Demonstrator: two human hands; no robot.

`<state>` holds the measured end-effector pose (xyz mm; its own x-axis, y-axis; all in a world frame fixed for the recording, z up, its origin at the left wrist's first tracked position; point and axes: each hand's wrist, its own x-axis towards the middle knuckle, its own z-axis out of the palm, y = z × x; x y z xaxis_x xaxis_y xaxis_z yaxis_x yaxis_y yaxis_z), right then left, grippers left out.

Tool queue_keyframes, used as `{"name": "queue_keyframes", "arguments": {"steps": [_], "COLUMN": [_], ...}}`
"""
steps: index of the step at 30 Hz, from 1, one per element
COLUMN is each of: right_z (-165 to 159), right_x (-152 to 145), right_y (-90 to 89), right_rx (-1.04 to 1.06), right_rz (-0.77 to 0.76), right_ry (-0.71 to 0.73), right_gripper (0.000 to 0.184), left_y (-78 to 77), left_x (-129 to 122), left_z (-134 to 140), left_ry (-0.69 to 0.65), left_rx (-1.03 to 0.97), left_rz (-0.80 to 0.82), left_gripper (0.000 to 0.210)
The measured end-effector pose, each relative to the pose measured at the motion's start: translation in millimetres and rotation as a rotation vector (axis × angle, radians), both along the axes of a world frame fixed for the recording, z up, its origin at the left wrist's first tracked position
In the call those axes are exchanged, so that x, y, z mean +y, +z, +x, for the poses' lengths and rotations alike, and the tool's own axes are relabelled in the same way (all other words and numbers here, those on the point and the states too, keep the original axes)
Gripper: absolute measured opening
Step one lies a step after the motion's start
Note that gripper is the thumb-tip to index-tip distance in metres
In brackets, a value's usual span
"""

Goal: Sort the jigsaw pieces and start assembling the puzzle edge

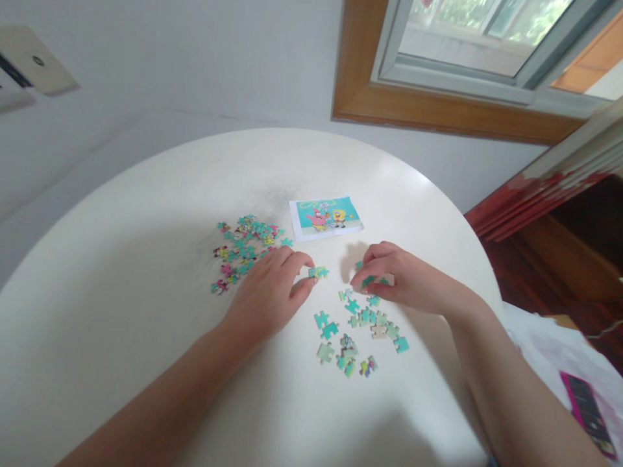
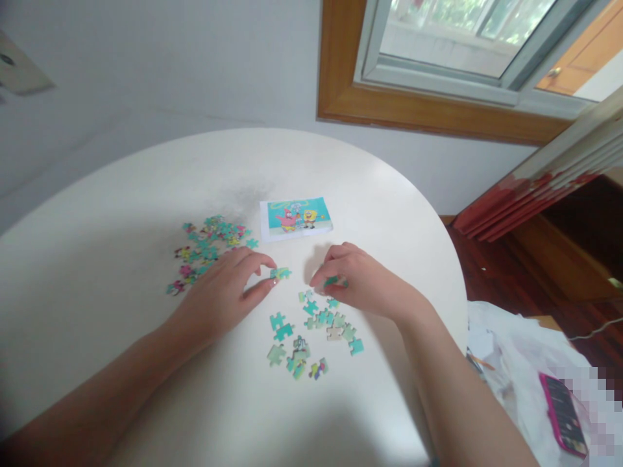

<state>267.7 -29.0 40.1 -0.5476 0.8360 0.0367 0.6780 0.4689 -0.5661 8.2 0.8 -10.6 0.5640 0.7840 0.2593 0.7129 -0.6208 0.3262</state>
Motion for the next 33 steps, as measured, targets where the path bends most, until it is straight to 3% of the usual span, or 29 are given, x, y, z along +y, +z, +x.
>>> {"name": "queue_keyframes", "arguments": {"steps": [8, 13, 19, 25, 33], "right_z": [-11.2, -12.6, -16.7, -8.9, 1.6], "right_x": [1.5, 1.9, 4.4, 5.1, 5.5], "right_y": [-7.4, -7.1, -13.0, -10.1, -10.2], "right_rx": [-0.036, -0.1, -0.161, -0.127, -0.158], "right_rz": [0.022, 0.025, 0.087, 0.09, 0.109], "right_ry": [0.034, -0.053, -0.153, -0.157, -0.193], "right_gripper": [0.014, 0.004, 0.01, 0.004, 0.017], "left_y": [0.0, 1.0, 1.6, 3.3, 3.1], "left_x": [-0.5, -0.9, -0.6, -1.4, -1.1], "left_z": [-0.2, 0.2, 0.3, 1.0, 0.6], "left_ry": [-0.002, -0.004, -0.005, 0.0, 0.001], "left_rx": [-0.009, -0.005, -0.009, -0.011, -0.004], "left_rz": [0.017, 0.021, 0.017, 0.013, -0.011], "left_gripper": [0.016, 0.015, 0.016, 0.015, 0.016]}}
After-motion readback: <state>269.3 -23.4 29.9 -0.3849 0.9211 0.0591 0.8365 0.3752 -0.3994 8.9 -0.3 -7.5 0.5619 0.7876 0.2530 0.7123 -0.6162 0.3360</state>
